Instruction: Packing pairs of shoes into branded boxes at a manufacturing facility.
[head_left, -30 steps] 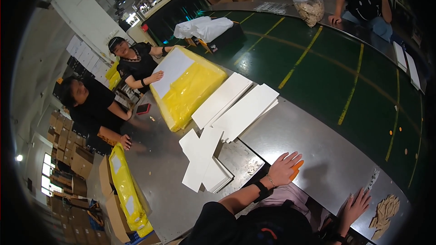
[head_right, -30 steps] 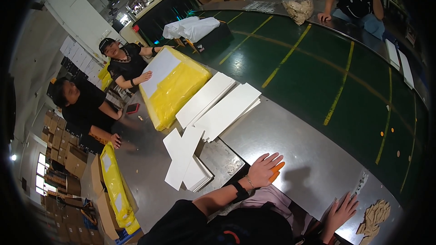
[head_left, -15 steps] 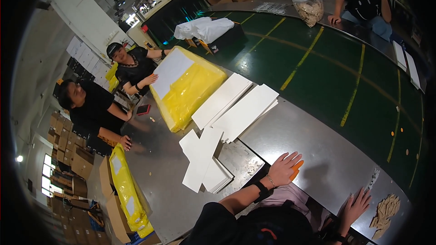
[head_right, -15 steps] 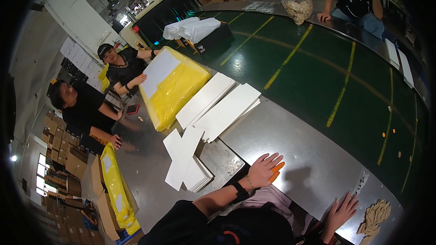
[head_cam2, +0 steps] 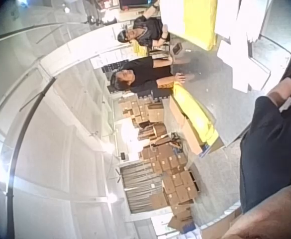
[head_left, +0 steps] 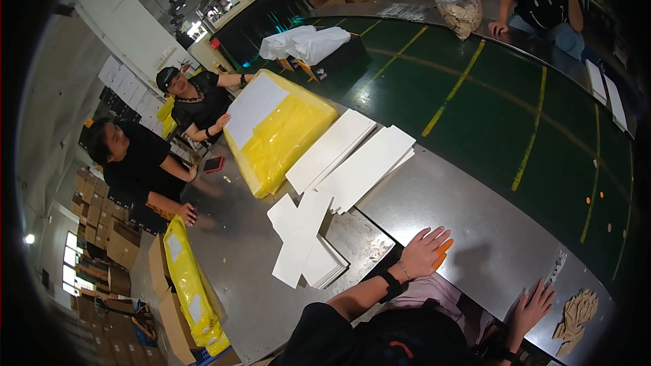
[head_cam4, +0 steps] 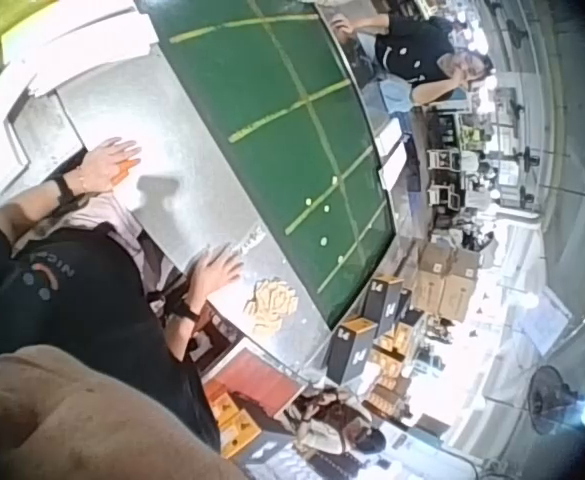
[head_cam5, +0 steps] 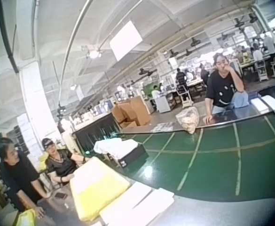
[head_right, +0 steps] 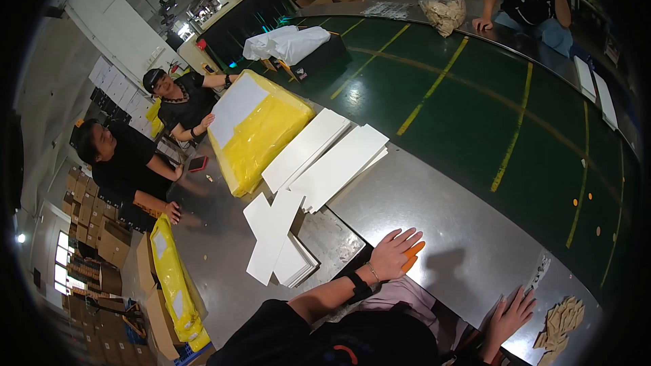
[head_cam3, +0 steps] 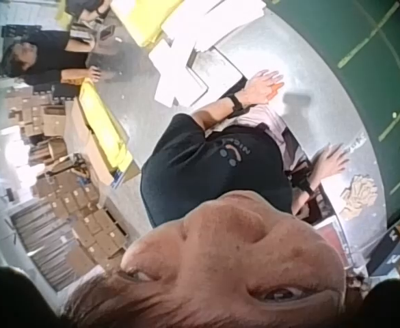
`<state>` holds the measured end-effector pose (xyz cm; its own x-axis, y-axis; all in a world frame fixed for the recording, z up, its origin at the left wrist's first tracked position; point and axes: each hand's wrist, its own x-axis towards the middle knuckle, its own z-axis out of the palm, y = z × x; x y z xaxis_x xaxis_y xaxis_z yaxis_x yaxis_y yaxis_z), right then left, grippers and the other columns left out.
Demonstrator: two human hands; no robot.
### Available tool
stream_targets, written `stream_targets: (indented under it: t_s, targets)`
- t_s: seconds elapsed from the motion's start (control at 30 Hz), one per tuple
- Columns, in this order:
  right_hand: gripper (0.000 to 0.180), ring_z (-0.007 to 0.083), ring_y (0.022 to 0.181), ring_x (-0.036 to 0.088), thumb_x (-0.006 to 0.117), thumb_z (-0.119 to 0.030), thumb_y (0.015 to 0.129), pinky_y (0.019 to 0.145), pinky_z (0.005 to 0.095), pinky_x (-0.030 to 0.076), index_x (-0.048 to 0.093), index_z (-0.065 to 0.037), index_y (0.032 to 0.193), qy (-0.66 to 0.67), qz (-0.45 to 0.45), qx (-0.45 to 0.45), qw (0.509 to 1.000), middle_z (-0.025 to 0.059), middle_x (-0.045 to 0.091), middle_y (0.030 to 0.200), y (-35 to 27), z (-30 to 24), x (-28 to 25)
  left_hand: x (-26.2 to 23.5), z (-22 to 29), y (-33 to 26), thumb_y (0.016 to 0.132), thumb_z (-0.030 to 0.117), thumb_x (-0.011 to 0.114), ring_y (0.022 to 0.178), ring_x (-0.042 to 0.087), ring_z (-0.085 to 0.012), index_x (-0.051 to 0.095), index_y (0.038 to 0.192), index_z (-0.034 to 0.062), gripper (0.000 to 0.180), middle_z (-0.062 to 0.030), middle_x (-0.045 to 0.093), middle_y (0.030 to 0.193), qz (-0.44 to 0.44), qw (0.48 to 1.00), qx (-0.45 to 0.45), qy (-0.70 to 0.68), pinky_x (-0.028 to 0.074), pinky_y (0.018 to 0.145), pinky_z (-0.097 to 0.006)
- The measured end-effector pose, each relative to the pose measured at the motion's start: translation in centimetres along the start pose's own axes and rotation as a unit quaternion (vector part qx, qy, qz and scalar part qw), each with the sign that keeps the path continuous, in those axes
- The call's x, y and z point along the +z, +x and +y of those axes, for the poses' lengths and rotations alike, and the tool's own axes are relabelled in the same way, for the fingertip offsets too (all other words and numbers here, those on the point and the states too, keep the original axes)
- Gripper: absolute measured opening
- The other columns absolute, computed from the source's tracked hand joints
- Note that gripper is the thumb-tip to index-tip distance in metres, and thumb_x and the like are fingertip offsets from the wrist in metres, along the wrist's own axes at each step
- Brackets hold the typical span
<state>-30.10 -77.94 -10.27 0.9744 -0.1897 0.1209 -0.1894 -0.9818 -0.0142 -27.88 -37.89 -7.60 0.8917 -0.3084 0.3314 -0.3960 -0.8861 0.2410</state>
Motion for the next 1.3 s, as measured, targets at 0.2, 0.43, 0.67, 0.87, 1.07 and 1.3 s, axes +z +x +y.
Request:
stream_targets:
  t_s: [0.2, 0.43, 0.67, 0.87, 1.07, 1.3]
  targets:
    - [0.060, 0.0428, 0.145, 0.023, 0.052, -0.032, 0.093, 0.116, 0.0593, 0.016, 0.041, -0.015, 0.149, -0.002, 0.004, 0.000, 1.000, 0.0145, 0.030, 0.159, -0.05, 0.05, 0.15, -0.02, 0.01, -0.01, 0.092, 0.025, 0.057, 0.134, 0.045, -0.0248, 0.060, 0.131, 0.0110, 0.041, -0.0095, 0.051, 0.143, -0.003, 1.000, 0.000, 0.002, 0.034, 0.111, -0.042]
    - [0.059, 0.0432, 0.145, 0.024, 0.052, -0.032, 0.093, 0.116, 0.0591, 0.017, 0.042, -0.015, 0.149, 0.001, 0.007, -0.002, 1.000, 0.0147, 0.030, 0.159, -0.07, 0.02, 0.07, -0.15, 0.09, 0.11, 0.092, 0.026, 0.057, 0.134, 0.045, -0.0245, 0.060, 0.130, 0.0113, 0.041, -0.0094, 0.052, 0.142, -0.006, 1.000, 0.000, 0.006, 0.034, 0.111, -0.042]
    - [0.059, 0.0435, 0.145, 0.024, 0.053, -0.033, 0.093, 0.116, 0.0591, 0.017, 0.043, -0.014, 0.148, 0.006, 0.006, 0.003, 1.000, 0.0151, 0.030, 0.158, -0.05, 0.03, 0.04, -0.17, 0.12, 0.14, 0.092, 0.025, 0.057, 0.134, 0.046, -0.0242, 0.060, 0.130, 0.0115, 0.040, -0.0089, 0.052, 0.142, -0.009, 1.000, -0.005, 0.003, 0.034, 0.111, -0.042]
    - [0.059, 0.0437, 0.145, 0.024, 0.053, -0.032, 0.093, 0.116, 0.0587, 0.016, 0.043, -0.013, 0.147, 0.021, -0.004, 0.004, 1.000, 0.0161, 0.031, 0.158, 0.02, -0.40, -0.48, -0.20, 0.06, 0.11, 0.092, 0.025, 0.057, 0.134, 0.046, -0.0242, 0.061, 0.129, 0.0116, 0.040, -0.0086, 0.052, 0.143, -0.004, 1.000, -0.001, 0.007, 0.034, 0.111, -0.041]
    - [0.059, 0.0438, 0.145, 0.023, 0.054, -0.032, 0.093, 0.116, 0.0585, 0.016, 0.043, -0.012, 0.147, 0.025, -0.002, 0.005, 1.000, 0.0164, 0.030, 0.158, -0.07, -0.22, -0.30, -0.16, 0.10, 0.10, 0.092, 0.025, 0.058, 0.134, 0.046, -0.0240, 0.061, 0.129, 0.0117, 0.040, -0.0086, 0.051, 0.143, -0.001, 1.000, 0.001, 0.005, 0.035, 0.110, -0.042]
    - [0.059, 0.0437, 0.145, 0.023, 0.054, -0.032, 0.093, 0.116, 0.0583, 0.016, 0.043, -0.013, 0.147, 0.023, 0.004, 0.000, 1.000, 0.0150, 0.030, 0.159, -0.25, -0.12, -0.12, -0.19, 0.09, -0.01, 0.092, 0.025, 0.058, 0.134, 0.046, -0.0242, 0.060, 0.130, 0.0116, 0.041, -0.0085, 0.051, 0.143, -0.009, 1.000, 0.001, 0.010, 0.035, 0.110, -0.042]
